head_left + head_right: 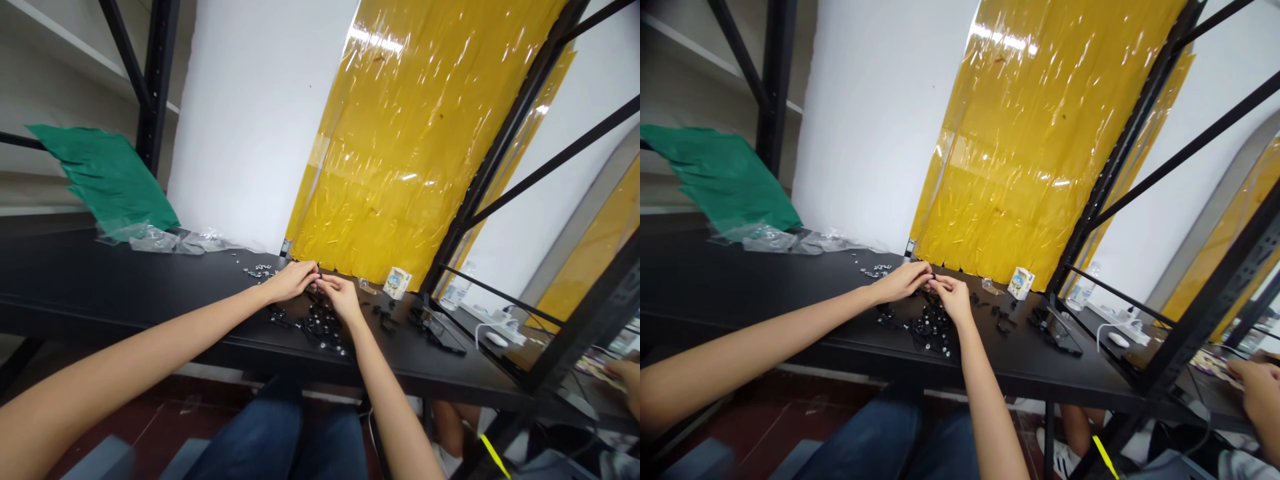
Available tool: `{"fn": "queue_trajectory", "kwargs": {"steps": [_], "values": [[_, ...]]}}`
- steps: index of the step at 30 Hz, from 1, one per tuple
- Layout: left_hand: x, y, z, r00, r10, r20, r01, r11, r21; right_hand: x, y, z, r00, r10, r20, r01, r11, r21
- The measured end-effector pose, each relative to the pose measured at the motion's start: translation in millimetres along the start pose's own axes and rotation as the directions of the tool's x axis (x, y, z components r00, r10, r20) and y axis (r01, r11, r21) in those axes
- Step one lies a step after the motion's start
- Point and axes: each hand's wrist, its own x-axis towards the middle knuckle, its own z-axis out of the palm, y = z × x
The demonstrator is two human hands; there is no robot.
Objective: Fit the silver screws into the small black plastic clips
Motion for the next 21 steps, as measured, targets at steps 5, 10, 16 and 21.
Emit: {"fn": "queue_trajectory", "kwargs": {"steps": [5,10,16,21], "values": [[0,2,0.9,1.0,-0.005,0.028,0.006,1.0,-0.014,-2,-2,0,1.0,0.004,0.014,-0.004,1.0,-0.011],[0,1,3.4,0.999,-0.032,0.033,0.034,0.997,-0.062,-4,-5,1,1.0,-0.001,0.027,0.002,0.999,-0.038],[-1,-1,9.4,0.995,-0.086,0.05,0.093,0.984,-0.153,-4,-7,1,0.999,-0.008,0.051,0.011,0.999,-0.051],[0,-1,9.5,0.997,-0.059,0.048,0.063,0.993,-0.104,-5,-8,1,0.998,-0.033,0.062,0.038,0.997,-0.073]]}}
